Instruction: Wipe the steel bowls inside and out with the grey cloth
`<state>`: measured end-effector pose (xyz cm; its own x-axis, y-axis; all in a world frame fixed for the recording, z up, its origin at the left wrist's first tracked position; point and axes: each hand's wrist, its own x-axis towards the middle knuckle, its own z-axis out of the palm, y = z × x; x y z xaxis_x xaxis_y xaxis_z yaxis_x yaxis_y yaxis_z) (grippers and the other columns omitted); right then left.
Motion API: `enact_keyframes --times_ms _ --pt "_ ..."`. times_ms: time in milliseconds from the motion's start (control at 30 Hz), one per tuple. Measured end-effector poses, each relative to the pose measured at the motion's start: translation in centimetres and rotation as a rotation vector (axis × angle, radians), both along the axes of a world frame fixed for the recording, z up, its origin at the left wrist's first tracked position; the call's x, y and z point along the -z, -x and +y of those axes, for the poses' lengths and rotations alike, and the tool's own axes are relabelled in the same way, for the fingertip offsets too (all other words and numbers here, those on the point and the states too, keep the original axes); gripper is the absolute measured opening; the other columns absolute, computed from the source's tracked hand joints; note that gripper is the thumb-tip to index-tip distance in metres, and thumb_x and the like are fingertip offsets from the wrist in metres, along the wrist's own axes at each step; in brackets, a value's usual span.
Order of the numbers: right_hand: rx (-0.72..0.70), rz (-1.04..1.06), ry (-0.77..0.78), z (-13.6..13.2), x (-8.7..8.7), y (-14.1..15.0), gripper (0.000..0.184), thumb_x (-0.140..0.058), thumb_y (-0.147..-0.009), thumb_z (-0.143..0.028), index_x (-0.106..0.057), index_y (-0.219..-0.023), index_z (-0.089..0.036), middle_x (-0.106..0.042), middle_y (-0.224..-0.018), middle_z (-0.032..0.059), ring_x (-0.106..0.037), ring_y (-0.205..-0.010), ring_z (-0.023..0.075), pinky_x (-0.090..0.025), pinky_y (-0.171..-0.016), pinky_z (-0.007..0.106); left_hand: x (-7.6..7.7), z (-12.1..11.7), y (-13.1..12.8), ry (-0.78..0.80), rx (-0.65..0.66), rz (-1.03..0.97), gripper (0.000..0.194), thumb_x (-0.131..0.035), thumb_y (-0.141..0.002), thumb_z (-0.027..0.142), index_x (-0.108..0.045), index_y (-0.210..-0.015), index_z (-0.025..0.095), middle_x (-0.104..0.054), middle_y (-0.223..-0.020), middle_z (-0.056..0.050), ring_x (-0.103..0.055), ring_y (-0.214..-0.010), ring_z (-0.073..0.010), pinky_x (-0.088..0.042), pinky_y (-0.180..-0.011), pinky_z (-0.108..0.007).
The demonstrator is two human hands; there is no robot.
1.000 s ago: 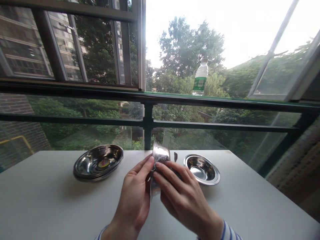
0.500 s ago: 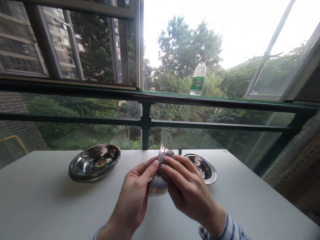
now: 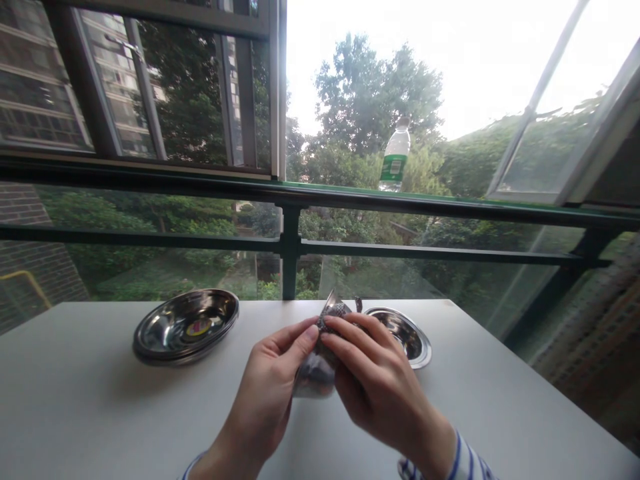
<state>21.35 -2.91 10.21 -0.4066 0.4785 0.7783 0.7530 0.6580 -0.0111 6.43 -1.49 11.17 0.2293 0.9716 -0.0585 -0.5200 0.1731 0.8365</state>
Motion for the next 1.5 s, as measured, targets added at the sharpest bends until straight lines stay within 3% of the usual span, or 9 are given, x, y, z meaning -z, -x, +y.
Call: enact_keyframes --times_ms 267,500,633,733,967,1200,1400,1500 --pt "0.117 0.089 -0.004 0.6 0.1 -0.8 0.034 -0.043 -0.083 -0.012 -0.057 -0.113 -0.016 -0.06 -0.118 0.0103 -0.051 -0.106 0.0241 -0.047 -0.091 0.044 -0.1 -0.3 0.0 0.005 0.077 0.04 0.029 -0.073 -0.067 0.024 -0.073 -0.095 0.015 -0.072 -0.072 -0.007 -0.063 -0.055 -0.0144 -0.051 -0.054 -0.024" --pt "-0.015 -0.043 0.038 -0.6 -0.8 -0.2 0.031 -0.05 -0.082 -0.016 -0.057 -0.113 -0.017 -0.059 -0.119 0.0076 -0.049 -0.108 0.0252 -0.046 -0.091 0.043 0.1 -0.1 0.2 -0.015 0.059 0.014 0.026 -0.073 -0.067 0.023 -0.074 -0.092 0.017 -0.072 -0.073 -0.007 -0.065 -0.064 -0.0157 -0.05 -0.059 -0.023" --pt "0.078 0.069 0.03 -0.1 -0.7 -0.8 0.029 -0.045 -0.084 -0.014 -0.057 -0.111 -0.015 -0.06 -0.118 0.0097 -0.05 -0.106 0.0239 -0.046 -0.09 0.043 0.0 -0.3 0.2 -0.011 0.091 0.047 0.03 -0.074 -0.066 0.024 -0.074 -0.094 0.015 -0.073 -0.076 -0.009 -0.066 -0.067 -0.0178 -0.051 -0.059 -0.024" --pt "0.144 0.137 0.075 0.4 -0.5 -1.4 0.031 -0.042 -0.084 -0.011 -0.058 -0.111 -0.014 -0.061 -0.115 0.0103 -0.051 -0.104 0.0229 -0.047 -0.089 0.042 -0.2 -0.3 0.0 0.005 0.108 0.061 0.03 -0.073 -0.066 0.024 -0.074 -0.095 0.015 -0.073 -0.074 -0.009 -0.064 -0.058 -0.016 -0.051 -0.055 -0.025" --pt "-0.044 -0.013 0.109 -0.7 -1.3 -0.3 0.027 -0.05 -0.081 -0.014 -0.059 -0.106 -0.018 -0.061 -0.114 0.0063 -0.052 -0.103 0.0214 -0.048 -0.088 0.037 0.0 0.1 0.1 0.011 0.069 0.013 0.03 -0.073 -0.066 0.024 -0.073 -0.095 0.015 -0.072 -0.07 -0.008 -0.062 -0.054 -0.0149 -0.05 -0.051 -0.024" --pt "0.162 0.147 0.118 0.2 -0.9 -1.5 0.03 -0.043 -0.082 -0.012 -0.06 -0.107 -0.015 -0.063 -0.11 0.0099 -0.055 -0.1 0.0224 -0.049 -0.087 0.041 0.1 -0.2 0.0 -0.017 0.133 0.075 0.028 -0.072 -0.068 0.026 -0.074 -0.094 0.015 -0.072 -0.072 -0.008 -0.064 -0.058 -0.0149 -0.05 -0.054 -0.022" --pt "-0.061 0.0 0.108 -0.8 -1.6 -0.5 0.025 -0.049 -0.082 -0.014 -0.06 -0.103 -0.019 -0.062 -0.112 0.0055 -0.052 -0.102 0.0207 -0.047 -0.089 0.037 0.0 0.1 0.1 -0.013 0.094 0.027 0.026 -0.073 -0.068 0.024 -0.074 -0.092 0.016 -0.072 -0.069 -0.006 -0.063 -0.056 -0.0137 -0.05 -0.057 -0.023" --pt "0.011 0.056 0.111 -0.4 -1.3 -0.8 0.027 -0.047 -0.083 -0.014 -0.059 -0.106 -0.018 -0.061 -0.114 0.0071 -0.052 -0.103 0.0215 -0.047 -0.088 0.039 0.0 0.0 0.2 -0.014 0.109 0.049 0.027 -0.073 -0.067 0.025 -0.074 -0.092 0.016 -0.072 -0.069 -0.007 -0.064 -0.057 -0.0147 -0.05 -0.055 -0.023"
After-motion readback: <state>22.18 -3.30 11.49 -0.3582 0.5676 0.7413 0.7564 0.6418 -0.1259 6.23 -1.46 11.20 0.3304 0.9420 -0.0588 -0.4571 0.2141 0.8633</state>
